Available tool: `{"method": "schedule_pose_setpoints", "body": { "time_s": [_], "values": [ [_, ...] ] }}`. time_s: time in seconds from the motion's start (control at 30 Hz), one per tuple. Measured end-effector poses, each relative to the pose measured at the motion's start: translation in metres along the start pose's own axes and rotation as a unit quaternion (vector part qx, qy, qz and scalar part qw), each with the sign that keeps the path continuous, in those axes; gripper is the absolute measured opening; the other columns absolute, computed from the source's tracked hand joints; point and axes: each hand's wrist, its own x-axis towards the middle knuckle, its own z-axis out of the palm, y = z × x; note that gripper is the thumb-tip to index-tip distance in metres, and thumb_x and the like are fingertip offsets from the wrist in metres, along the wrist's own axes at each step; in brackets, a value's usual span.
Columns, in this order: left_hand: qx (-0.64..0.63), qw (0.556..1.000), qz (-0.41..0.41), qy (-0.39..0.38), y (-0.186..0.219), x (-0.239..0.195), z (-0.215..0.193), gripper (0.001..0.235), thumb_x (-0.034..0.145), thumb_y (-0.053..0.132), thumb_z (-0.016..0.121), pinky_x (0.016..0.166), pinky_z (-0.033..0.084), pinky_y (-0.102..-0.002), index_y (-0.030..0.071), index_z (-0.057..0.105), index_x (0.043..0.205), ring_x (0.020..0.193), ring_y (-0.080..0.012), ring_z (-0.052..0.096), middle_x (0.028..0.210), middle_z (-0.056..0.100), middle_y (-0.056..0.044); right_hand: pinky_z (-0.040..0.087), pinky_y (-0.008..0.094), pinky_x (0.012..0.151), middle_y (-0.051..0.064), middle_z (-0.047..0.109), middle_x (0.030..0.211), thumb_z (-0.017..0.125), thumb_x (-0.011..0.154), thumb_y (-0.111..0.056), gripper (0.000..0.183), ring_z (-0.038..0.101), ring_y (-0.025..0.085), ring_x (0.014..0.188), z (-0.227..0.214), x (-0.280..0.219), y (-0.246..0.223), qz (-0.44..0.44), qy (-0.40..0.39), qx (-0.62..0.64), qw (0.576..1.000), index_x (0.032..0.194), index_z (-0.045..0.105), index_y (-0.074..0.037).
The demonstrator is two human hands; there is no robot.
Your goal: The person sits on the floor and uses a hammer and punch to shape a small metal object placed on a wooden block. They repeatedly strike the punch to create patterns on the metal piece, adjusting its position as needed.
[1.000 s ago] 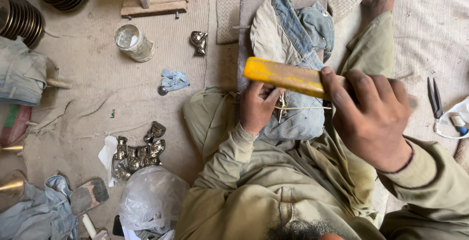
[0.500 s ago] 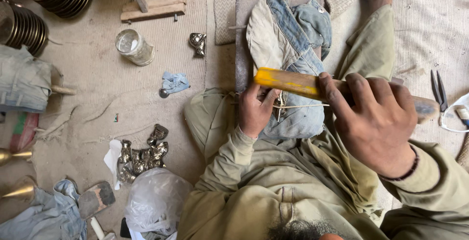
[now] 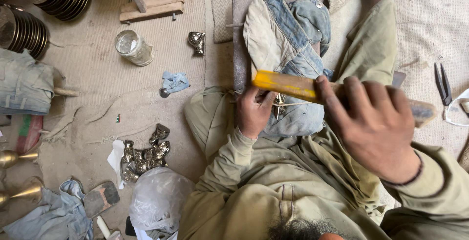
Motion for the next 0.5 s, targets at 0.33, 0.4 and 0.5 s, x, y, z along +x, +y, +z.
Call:
{"method": "schedule_pose_setpoints", "body": {
  "time_s": [0.33, 0.4, 0.5],
  "values": [
    [-0.046, 0.999, 0.002, 0.001, -0.005, -0.005, 0.001, 0.025, 0.098, 0.004, 0.068, 0.080, 0.059, -0.029, -0.003, 0.062, 0.121, 0.094, -0.0151, 0.071, 0.107, 0.073, -0.013, 0.044, 0.038, 0.076, 0.013, 0.071, 0.111, 0.067, 0.094, -0.013, 0.044, 0.065, 0.024, 0.090, -0.001, -0.003, -0.003, 0.023, 0.023, 0.087, 0.996, 0.137, 0.072, -0.011],
    [-0.009, 0.999, -0.045, -0.007, -0.009, -0.009, 0.000, 0.019, 0.097, 0.004, 0.074, 0.070, 0.058, -0.027, -0.003, 0.068, 0.113, 0.078, -0.0109, 0.071, 0.090, 0.076, -0.011, 0.042, 0.034, 0.069, 0.010, 0.071, 0.106, 0.068, 0.094, -0.017, 0.039, 0.063, 0.020, 0.083, 0.001, -0.001, -0.003, 0.002, 0.027, 0.030, 0.999, 0.132, 0.074, -0.013],
    [0.132, 0.977, 0.165, 0.017, -0.012, -0.010, -0.001, 0.015, 0.101, -0.003, 0.069, 0.086, 0.057, -0.032, 0.000, 0.064, 0.115, 0.096, -0.0158, 0.068, 0.106, 0.071, -0.013, 0.043, 0.035, 0.074, 0.010, 0.070, 0.108, 0.068, 0.096, -0.016, 0.037, 0.065, 0.022, 0.089, 0.001, 0.001, -0.005, 0.007, 0.049, 0.078, 0.996, 0.132, 0.073, -0.013]
  ]
}}
